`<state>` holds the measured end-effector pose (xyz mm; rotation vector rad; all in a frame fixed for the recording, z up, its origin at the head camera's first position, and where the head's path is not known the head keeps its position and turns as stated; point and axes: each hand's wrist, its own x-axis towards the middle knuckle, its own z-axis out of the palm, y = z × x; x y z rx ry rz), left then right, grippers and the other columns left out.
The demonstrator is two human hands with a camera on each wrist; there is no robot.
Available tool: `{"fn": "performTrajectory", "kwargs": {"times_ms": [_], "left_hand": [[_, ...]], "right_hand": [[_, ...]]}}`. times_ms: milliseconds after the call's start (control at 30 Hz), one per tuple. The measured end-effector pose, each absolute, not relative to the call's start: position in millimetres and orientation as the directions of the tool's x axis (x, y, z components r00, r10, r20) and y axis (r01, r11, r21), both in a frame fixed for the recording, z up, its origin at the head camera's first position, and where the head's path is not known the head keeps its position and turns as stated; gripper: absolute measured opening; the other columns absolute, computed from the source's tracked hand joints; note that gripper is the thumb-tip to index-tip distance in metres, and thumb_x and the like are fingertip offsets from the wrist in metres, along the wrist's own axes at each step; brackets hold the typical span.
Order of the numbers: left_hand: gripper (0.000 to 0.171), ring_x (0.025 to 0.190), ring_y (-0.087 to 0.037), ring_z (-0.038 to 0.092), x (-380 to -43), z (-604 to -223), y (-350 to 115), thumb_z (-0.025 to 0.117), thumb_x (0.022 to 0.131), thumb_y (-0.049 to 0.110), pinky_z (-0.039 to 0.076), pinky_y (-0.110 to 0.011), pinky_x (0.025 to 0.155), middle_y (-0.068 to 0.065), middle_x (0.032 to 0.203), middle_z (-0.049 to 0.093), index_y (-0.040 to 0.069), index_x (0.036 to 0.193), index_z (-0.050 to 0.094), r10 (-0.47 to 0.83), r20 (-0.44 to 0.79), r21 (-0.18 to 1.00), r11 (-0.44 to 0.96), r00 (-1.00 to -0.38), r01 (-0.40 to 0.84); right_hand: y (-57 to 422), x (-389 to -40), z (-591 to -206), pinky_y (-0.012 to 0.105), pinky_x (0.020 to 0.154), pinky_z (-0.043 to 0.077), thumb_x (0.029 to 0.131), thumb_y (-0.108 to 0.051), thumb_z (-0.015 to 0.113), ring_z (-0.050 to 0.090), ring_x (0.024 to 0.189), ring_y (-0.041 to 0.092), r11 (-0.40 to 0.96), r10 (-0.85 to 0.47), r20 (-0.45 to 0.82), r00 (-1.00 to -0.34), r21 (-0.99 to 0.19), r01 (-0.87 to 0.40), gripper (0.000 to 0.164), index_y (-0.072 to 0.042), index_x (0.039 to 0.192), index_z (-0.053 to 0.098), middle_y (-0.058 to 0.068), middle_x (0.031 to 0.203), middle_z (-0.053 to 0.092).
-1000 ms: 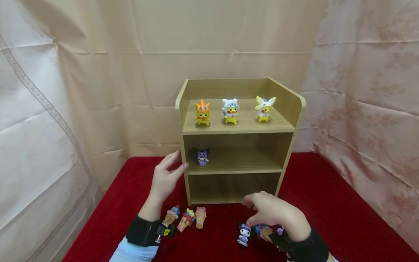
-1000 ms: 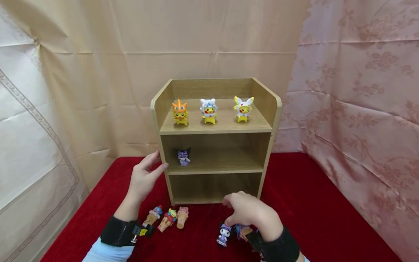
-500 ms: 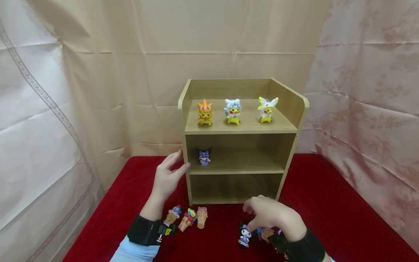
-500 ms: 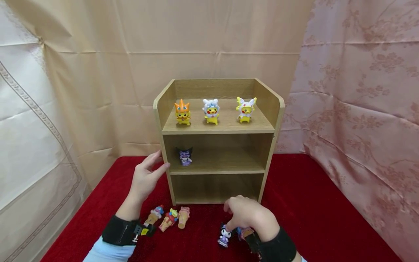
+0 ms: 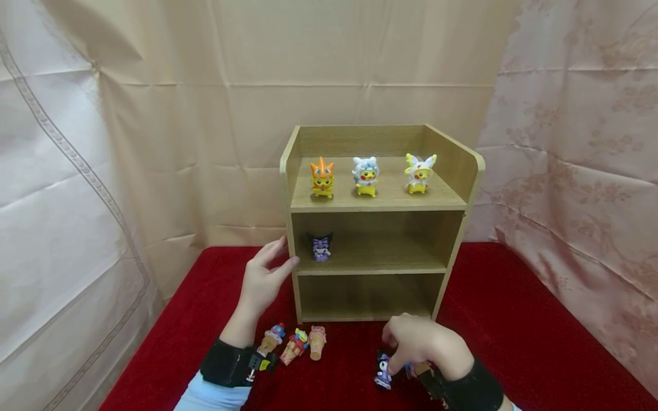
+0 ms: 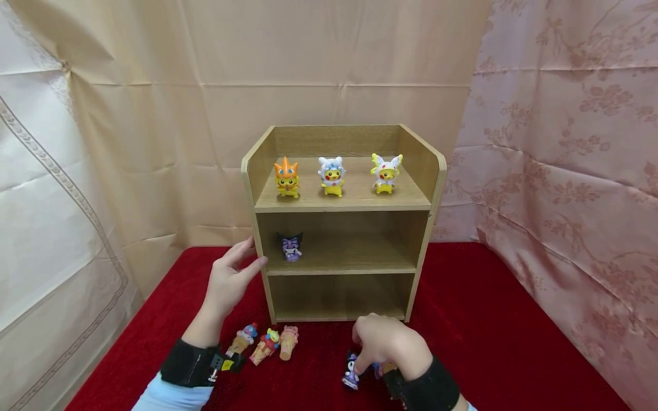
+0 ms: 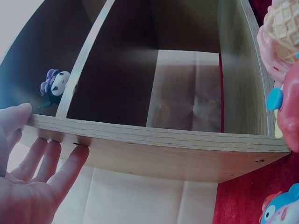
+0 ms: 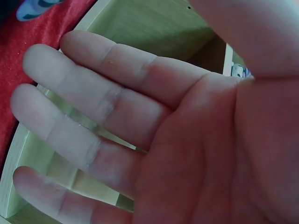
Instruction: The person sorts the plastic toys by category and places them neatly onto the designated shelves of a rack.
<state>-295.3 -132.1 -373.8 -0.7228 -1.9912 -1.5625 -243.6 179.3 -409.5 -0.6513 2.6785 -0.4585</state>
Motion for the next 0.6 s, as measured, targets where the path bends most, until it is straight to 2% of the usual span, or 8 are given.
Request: {"fn": "performTrajectory", "kwargs": {"times_ms": [600], "left_hand": [[0.05, 0.115, -0.017, 0.052, -295.8, -373.5, -132.7, 0.068, 0.087, 0.0, 0.054, -0.031, 0.079, -0.014, 0.129, 0.055, 0.001, 0.134, 0.052, 0.1, 0.671, 0.712, 0.19, -0.735, 0.676]], "right_hand": [[174.3, -245.0, -415.6, 0.027, 0.061, 0.051, 0.067, -0.024, 0.083, 0.054, 0.066, 0.004, 0.809, -0.534, -0.277, -0.799, -0.441, -0.388, 0.028, -0.011, 0.09, 0.072, -0.009, 0.079, 0.063]]}}
